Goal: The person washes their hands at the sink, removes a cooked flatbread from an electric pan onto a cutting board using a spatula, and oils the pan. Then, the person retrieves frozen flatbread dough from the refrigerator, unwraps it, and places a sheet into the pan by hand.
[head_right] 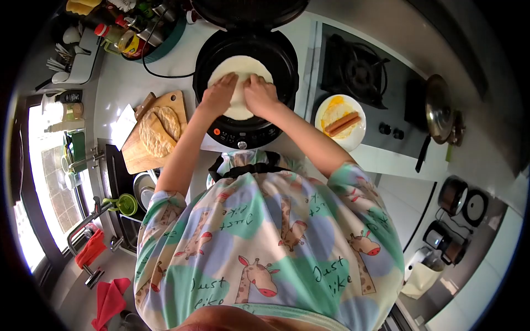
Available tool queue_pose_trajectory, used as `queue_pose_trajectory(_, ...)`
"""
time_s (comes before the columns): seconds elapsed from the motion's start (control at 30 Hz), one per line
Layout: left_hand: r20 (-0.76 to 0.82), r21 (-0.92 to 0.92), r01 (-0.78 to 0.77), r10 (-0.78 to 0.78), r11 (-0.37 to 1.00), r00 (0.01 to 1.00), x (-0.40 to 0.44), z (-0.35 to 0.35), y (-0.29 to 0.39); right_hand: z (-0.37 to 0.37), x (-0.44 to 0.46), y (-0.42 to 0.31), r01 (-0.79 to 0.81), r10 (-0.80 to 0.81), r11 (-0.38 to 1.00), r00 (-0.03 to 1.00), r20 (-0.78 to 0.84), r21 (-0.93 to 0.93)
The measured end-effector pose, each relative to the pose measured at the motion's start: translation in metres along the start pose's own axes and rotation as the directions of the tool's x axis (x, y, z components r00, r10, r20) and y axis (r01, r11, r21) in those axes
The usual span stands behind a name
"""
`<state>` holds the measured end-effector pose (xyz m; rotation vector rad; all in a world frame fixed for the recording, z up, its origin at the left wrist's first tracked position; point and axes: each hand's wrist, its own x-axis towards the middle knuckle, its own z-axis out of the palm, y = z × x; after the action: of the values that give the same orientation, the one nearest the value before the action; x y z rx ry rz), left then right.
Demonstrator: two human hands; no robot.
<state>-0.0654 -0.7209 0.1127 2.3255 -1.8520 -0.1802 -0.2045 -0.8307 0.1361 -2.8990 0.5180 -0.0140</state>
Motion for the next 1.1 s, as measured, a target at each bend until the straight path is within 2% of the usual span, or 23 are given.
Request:
queue_pose_trajectory(0.17, 0.302, -0.052, 0.084, -0.064, 0.995, 0.951, 0.048, -0.028, -0.007, -0.002, 0.031, 0.021, -0.047, 0.047, 0.999, 0.998, -0.033, -0.024)
queue_pose_trajectory(0.27, 0.253, -0.057, 0.003, 0.012, 0.998, 0.967, 0.056, -0.027, 0.007, -0.007, 0.016, 0.032, -0.1, 0.1, 0.995, 0.995, 0.009, -0.02)
queue_pose_trajectory(0.3, 0.14, -0.078, -0.069, 0.08, 0.995, 0.987, 0.052, -0.016, 0.006, -0.005, 0.008, 0.034, -0.089, 0.09, 0.996, 0.996, 0.012, -0.026)
queue_pose_trajectory(0.4, 0.052, -0.087, -0.002, 0.007, 0.996, 0.999, 0.029, -0.02, 0.019, -0.027, -0.003, 0.029, -0.12, 0.104, 0.991, 0.971, 0.215, 0.06)
queue_pose_trajectory(0.43, -0.069, -0.111, 0.007, -0.014, 0.994, 0.997, 0.02, -0.018, 0.022, -0.027, -0.003, 0.033, -0.053, 0.04, 0.995, 0.99, 0.138, 0.09)
queue_pose_trajectory(0.5, 0.005, -0.135, 0.113, -0.113, 0.984, 0.994, 0.011, -0.013, 0.03, -0.023, 0.001, 0.043, 0.084, -0.082, 0.987, 0.996, -0.023, 0.137)
queue_pose_trajectory(0.67, 0.125, -0.091, 0.315, -0.303, 0.945, 0.945, 0.011, -0.01, 0.048, -0.017, 0.019, 0.044, 0.144, -0.148, 0.983, 0.989, 0.031, 0.112)
queue_pose_trajectory(0.77, 0.07, -0.039, 0.255, -0.252, 0.966, 0.965, 0.009, 0.007, 0.03, -0.007, 0.022, 0.031, 0.173, -0.177, 0.978, 0.984, 0.03, 0.112)
queue_pose_trajectory(0.87, 0.029, -0.119, 0.194, -0.192, 0.974, 0.981, 0.014, 0.009, 0.012, -0.009, 0.027, 0.027, 0.151, -0.155, 0.977, 0.988, 0.012, 0.151)
queue_pose_trajectory(0.9, 0.022, -0.128, 0.164, -0.163, 0.978, 0.986, 0.02, 0.01, 0.009, -0.007, 0.029, 0.029, 0.165, -0.161, 0.98, 0.986, -0.041, 0.114)
queue_pose_trajectory(0.97, 0.001, -0.147, 0.105, -0.106, 0.984, 0.994, 0.032, 0.0, 0.01, -0.007, 0.027, 0.032, 0.113, -0.111, 0.99, 0.994, -0.018, 0.087)
queue_pose_trajectory(1.07, 0.18, -0.083, 0.068, -0.052, 0.994, 0.982, 0.041, -0.028, 0.034, -0.012, 0.023, 0.038, 0.043, -0.045, 0.999, 0.997, 0.055, 0.03)
queue_pose_trajectory(1.1, 0.163, -0.125, 0.103, -0.082, 0.987, 0.983, 0.041, -0.007, 0.035, -0.012, 0.017, 0.038, 0.021, -0.021, 1.0, 0.994, 0.106, 0.006)
